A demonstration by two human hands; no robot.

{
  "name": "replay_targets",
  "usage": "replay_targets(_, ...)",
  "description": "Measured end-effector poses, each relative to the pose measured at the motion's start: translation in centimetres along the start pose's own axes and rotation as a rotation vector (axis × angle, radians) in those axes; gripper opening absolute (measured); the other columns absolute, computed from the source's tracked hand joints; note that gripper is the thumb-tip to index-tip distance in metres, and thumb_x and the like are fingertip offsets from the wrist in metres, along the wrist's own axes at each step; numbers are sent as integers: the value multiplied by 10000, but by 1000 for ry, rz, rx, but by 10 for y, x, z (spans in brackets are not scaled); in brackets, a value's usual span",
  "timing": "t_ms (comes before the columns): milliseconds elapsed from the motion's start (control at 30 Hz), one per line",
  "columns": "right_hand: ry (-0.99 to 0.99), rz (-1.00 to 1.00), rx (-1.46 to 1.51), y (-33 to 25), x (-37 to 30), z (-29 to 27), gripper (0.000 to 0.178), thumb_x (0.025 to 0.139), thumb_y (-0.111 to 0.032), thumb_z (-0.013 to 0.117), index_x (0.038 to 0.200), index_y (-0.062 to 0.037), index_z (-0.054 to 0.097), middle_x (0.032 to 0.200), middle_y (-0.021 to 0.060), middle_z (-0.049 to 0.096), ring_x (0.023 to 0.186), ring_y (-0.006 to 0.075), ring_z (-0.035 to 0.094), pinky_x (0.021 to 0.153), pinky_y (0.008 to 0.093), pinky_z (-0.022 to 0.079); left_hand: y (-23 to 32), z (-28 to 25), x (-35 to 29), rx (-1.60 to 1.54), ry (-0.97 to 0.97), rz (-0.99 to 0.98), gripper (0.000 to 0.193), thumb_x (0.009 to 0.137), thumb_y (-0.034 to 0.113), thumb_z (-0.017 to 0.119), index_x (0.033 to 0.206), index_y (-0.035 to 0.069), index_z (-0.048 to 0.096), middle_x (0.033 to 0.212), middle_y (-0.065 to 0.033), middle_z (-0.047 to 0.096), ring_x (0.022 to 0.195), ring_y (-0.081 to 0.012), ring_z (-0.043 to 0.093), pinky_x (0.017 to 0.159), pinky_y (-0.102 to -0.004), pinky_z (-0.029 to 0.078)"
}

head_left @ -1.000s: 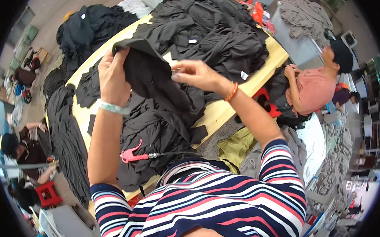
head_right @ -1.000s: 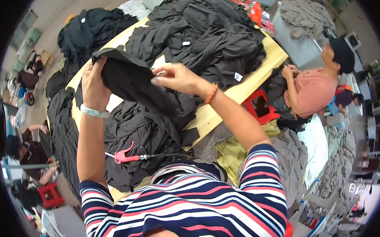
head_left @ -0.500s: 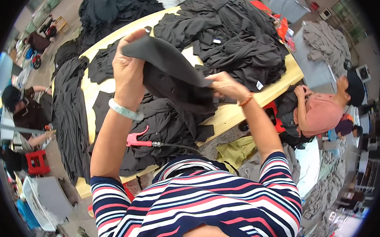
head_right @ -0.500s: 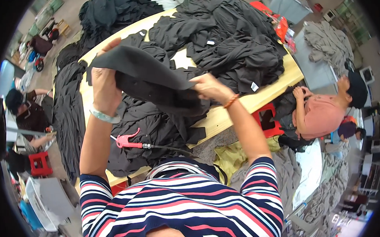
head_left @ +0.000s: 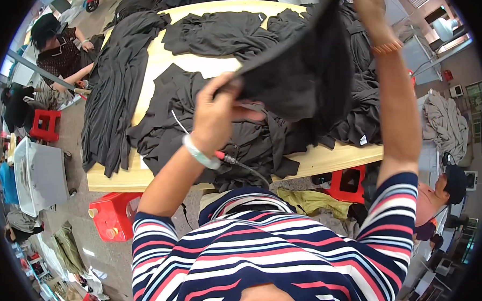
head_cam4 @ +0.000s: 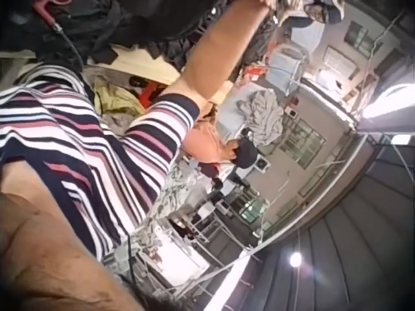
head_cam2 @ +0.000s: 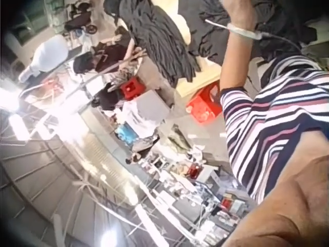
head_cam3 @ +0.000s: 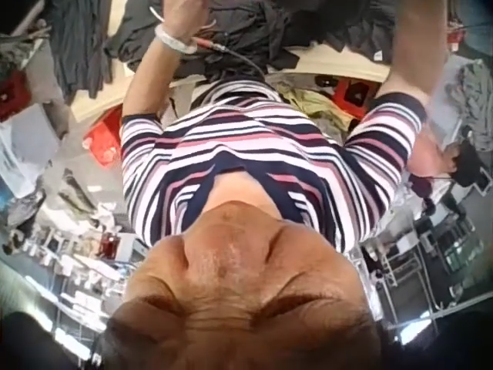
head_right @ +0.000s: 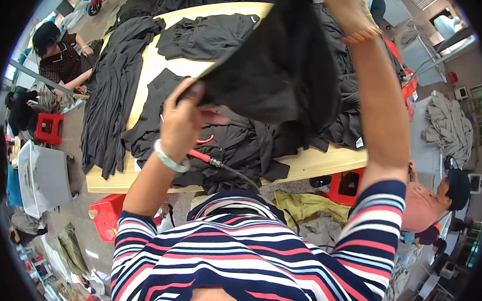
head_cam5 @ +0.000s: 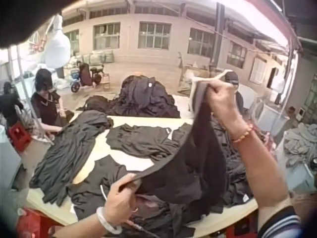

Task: Trimming loose threads from black garments using a pair of scissors.

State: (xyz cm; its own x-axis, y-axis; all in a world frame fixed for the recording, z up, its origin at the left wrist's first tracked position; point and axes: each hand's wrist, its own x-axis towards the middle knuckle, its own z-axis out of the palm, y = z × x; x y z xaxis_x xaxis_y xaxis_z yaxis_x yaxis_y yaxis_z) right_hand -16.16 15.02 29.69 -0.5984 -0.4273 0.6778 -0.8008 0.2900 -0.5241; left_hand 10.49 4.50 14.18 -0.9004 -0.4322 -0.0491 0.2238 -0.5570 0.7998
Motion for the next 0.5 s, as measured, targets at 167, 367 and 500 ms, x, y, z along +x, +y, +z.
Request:
replay_targets(167, -476, -114, 27, -25, -50, 172, 239, 865, -175, 621, 1054, -46, 690, 858, 158, 708, 727, 249, 687, 669, 335, 543, 6, -155, 1, 24, 512, -15, 339, 938, 243, 578, 1146, -19, 527, 1016, -152, 627, 887, -302, 647, 649, -407, 602)
replay_targets(367, -1281, 130, 207, -29, -302, 191, 513, 745, -387, 713, 1130, -62, 619, 937, 196, 655, 873, 373, 643, 773, 454, 519, -36, -253, -19, -72, 630, -257, 331, 974, 306, 533, 1098, 2, 580, 991, -152, 651, 856, -273, 651, 729, -405, 584)
replay_targets(500, -1109, 125, 119, -39, -369, 202, 607, 799, -120, 664, 1340, -30, 405, 1090, 224, 570, 1022, 390, 576, 839, 469, 499, -42, -261, -15, -40, 629, -222, 313, 974, 287, 536, 1080, -4, 582, 990, -154, 657, 857, -276, 659, 721, -405, 588)
